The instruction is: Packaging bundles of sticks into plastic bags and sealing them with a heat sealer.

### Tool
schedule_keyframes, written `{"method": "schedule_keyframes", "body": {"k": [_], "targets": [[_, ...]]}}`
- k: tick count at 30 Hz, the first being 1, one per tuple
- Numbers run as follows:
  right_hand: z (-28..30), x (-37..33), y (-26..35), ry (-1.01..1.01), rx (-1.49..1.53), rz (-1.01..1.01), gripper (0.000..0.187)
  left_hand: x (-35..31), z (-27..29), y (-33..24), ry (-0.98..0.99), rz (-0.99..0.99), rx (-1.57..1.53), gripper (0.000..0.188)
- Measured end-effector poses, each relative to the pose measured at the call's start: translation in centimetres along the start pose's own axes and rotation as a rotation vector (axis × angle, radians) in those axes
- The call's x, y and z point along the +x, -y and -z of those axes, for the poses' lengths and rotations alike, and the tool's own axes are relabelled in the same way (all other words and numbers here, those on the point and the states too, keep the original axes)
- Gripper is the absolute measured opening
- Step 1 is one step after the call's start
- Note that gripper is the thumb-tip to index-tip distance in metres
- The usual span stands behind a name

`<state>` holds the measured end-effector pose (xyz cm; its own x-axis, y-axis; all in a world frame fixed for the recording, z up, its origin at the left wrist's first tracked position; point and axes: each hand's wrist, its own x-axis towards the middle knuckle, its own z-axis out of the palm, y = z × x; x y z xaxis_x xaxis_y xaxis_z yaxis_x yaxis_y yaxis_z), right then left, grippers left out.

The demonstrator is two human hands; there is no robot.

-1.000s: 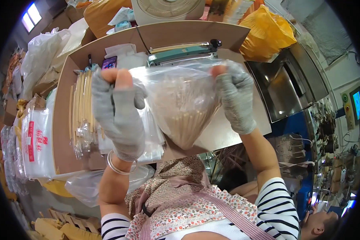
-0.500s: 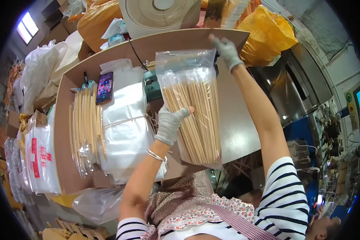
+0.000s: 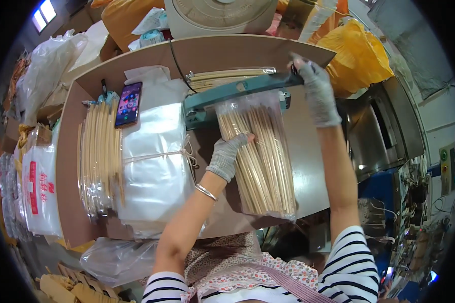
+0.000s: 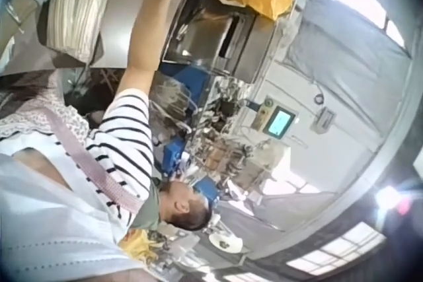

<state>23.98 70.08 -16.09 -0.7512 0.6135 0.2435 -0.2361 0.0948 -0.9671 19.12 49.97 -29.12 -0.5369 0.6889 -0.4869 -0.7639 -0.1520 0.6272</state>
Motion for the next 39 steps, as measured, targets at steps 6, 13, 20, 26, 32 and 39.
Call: {"method": "schedule_keyframes", "body": {"k": [6, 13, 20, 26, 32, 39], "targets": [[2.8, 1.5, -12.7, -0.19, 0.302, -0.168, 0.026, 0.1, 0.0, -0.3, -0.037, 0.012, 0.067, 0.043], [2.9, 1.5, -14.3, -0.179, 0.21, 0.082, 0.03, -1.8, 2.2, 0.8, 0.113, -0.032, 0.057, 0.057], [1.9, -2.2, -14.5, -0.361, -0.181, -0.14, 0.034, -0.2, 2.8, 3.2, 0.138, -0.003, 0.057, 0.051], [-4.7, -16.3, -3.7, 0.319, 0.072, -0.593, 0.067, -6.4, 6.1, 2.2, 0.241, -0.037, -0.067, 0.055], [-11.7, -23.6, 1.1, 0.408, -0.116, -0.448, 0.056, -19.6, 6.8, -3.2, 0.068, -0.569, 0.314, 0.057], [-14.1, -23.9, 1.4, 0.33, 0.531, -0.296, 0.05, -36.2, 13.0, -9.6, -0.495, -0.936, 1.314, 0.049]]}}
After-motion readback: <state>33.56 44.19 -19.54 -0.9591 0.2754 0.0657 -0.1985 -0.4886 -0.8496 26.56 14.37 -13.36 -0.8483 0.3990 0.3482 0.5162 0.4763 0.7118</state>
